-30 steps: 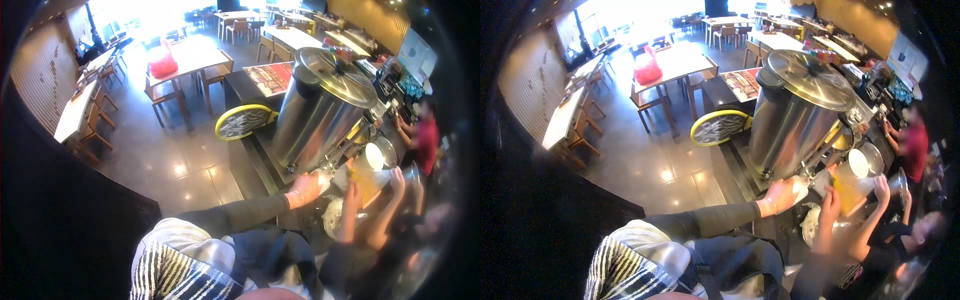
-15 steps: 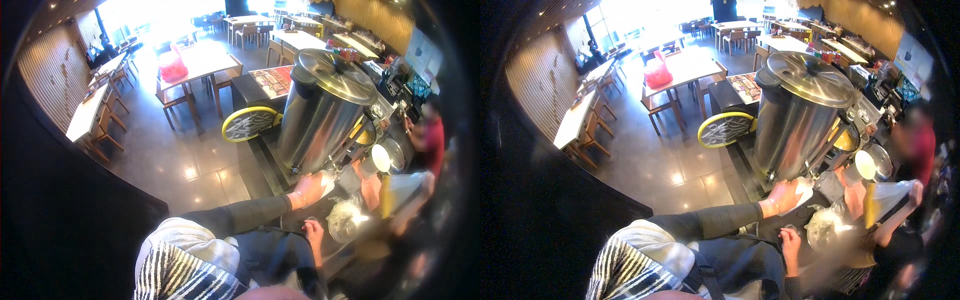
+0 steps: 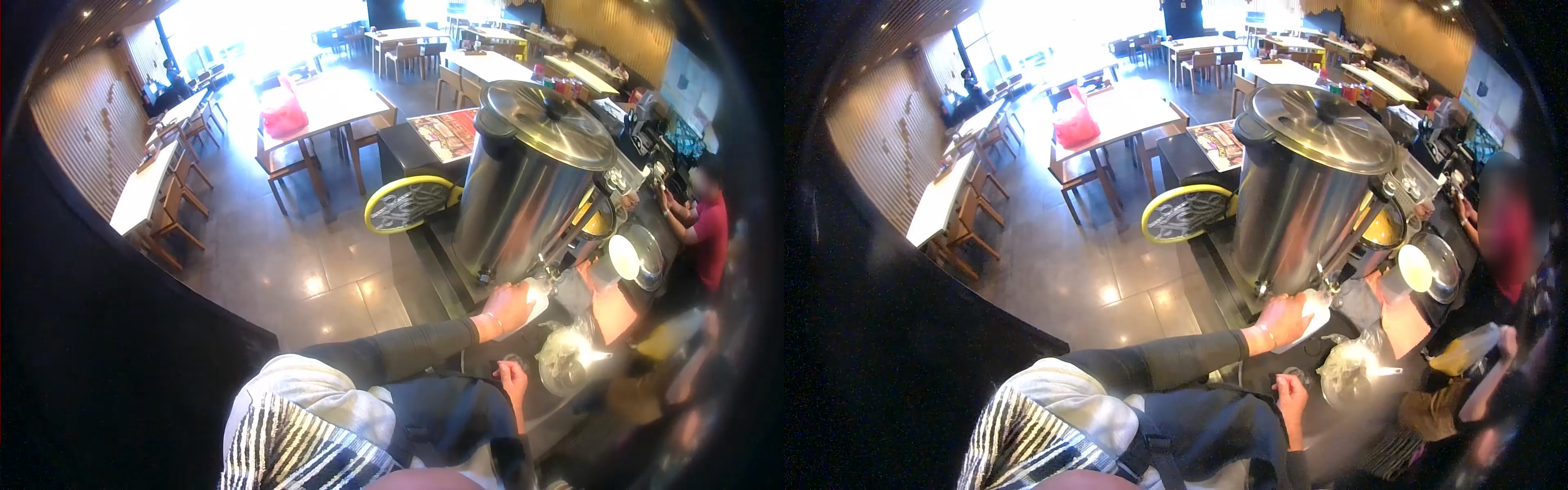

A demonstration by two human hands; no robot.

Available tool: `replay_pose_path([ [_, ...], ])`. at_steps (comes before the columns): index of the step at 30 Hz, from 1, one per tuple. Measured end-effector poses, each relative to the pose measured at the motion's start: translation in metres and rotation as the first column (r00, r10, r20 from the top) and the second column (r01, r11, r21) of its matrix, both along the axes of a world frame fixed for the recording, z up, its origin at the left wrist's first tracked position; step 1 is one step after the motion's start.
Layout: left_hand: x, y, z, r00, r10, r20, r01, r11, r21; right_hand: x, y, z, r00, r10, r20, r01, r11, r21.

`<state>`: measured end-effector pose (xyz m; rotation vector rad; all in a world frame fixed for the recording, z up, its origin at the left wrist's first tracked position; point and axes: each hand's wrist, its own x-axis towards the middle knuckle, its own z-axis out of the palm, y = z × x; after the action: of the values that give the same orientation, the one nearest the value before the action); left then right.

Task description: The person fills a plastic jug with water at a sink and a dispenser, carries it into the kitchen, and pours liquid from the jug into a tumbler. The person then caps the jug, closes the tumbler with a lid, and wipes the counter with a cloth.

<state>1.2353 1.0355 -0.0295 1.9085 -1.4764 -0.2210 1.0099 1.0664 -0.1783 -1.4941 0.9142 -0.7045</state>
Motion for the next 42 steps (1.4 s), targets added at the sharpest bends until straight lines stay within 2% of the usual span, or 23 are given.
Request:
replay_pose_path([
  [9, -0.002, 0.0, -0.004, 1.0, 0.007, -0.006, -0.007, 1.0, -0.015, -0.002, 0.001, -0.009, 1.0, -0.004, 0.019, 0.003, 1.0, 0.031],
  [15, 0.0, -0.002, -0.009, 1.0, 0.012, 0.004, -0.012, 1.0, 0.008, 0.002, 0.001, -0.006, 0.998, -0.011, -0.058, 0.009, 0.999, -0.047],
  [16, -0.002, -0.004, -0.013, 1.0, 0.012, 0.021, -0.012, 1.0, 0.018, 0.007, -0.003, -0.011, 0.999, 0.012, -0.047, -0.014, 0.999, -0.042],
  [17, 0.002, -0.007, -0.021, 0.994, 0.017, 0.107, -0.022, 0.998, 0.051, -0.002, -0.003, -0.016, 0.999, 0.013, -0.048, -0.014, 0.999, -0.031],
  [19, 0.0, -0.012, -0.032, 0.97, -0.014, 0.243, -0.009, 0.995, 0.096, 0.002, 0.009, 0.021, 0.983, -0.007, -0.184, -0.003, 0.999, -0.054],
  [20, -0.004, -0.004, -0.011, 0.973, -0.029, 0.227, 0.01, 0.996, 0.085, 0.001, 0.011, 0.02, 0.986, -0.024, -0.168, 0.022, 1.0, -0.019],
  [21, -0.004, -0.012, -0.023, 0.989, 0.047, 0.142, -0.053, 0.998, 0.036, 0.001, 0.012, 0.019, 0.991, -0.022, -0.13, 0.02, 1.0, -0.01],
  [22, -0.005, -0.01, -0.014, 0.986, 0.07, 0.15, -0.078, 0.996, 0.045, 0.001, 0.011, 0.014, 0.988, -0.034, -0.149, 0.026, 0.998, -0.051],
  [24, -0.001, -0.015, -0.022, 0.994, 0.075, 0.077, -0.075, 0.997, -0.004, 0.005, 0.014, 0.04, 0.978, -0.031, -0.206, 0.019, 0.998, -0.06],
  [25, -0.001, -0.014, -0.019, 0.996, 0.056, 0.076, -0.057, 0.998, 0.017, 0.003, 0.014, 0.036, 0.974, -0.069, -0.218, 0.06, 0.997, -0.047],
  [27, -0.003, -0.011, -0.01, 0.995, 0.054, 0.083, -0.057, 0.998, 0.041, 0.002, 0.012, 0.024, 0.976, -0.055, -0.213, 0.033, 0.994, -0.104],
  [32, -0.003, -0.011, -0.011, 0.994, 0.049, 0.096, -0.05, 0.999, 0.014, 0.001, 0.011, 0.031, 0.981, -0.056, -0.184, 0.047, 0.998, -0.052],
  [34, -0.003, -0.011, -0.01, 0.992, 0.041, 0.119, -0.042, 0.999, 0.011, 0.0, 0.013, 0.032, 0.982, -0.034, -0.187, 0.014, 0.994, -0.105],
  [39, -0.003, -0.012, -0.009, 0.992, 0.047, 0.116, -0.049, 0.999, 0.019, 0.0, 0.012, 0.029, 0.977, -0.05, -0.209, 0.042, 0.998, -0.041],
  [42, -0.005, -0.011, -0.004, 0.995, 0.058, 0.086, -0.062, 0.997, 0.045, 0.0, 0.012, 0.031, 0.979, -0.06, -0.193, 0.044, 0.995, -0.084],
])
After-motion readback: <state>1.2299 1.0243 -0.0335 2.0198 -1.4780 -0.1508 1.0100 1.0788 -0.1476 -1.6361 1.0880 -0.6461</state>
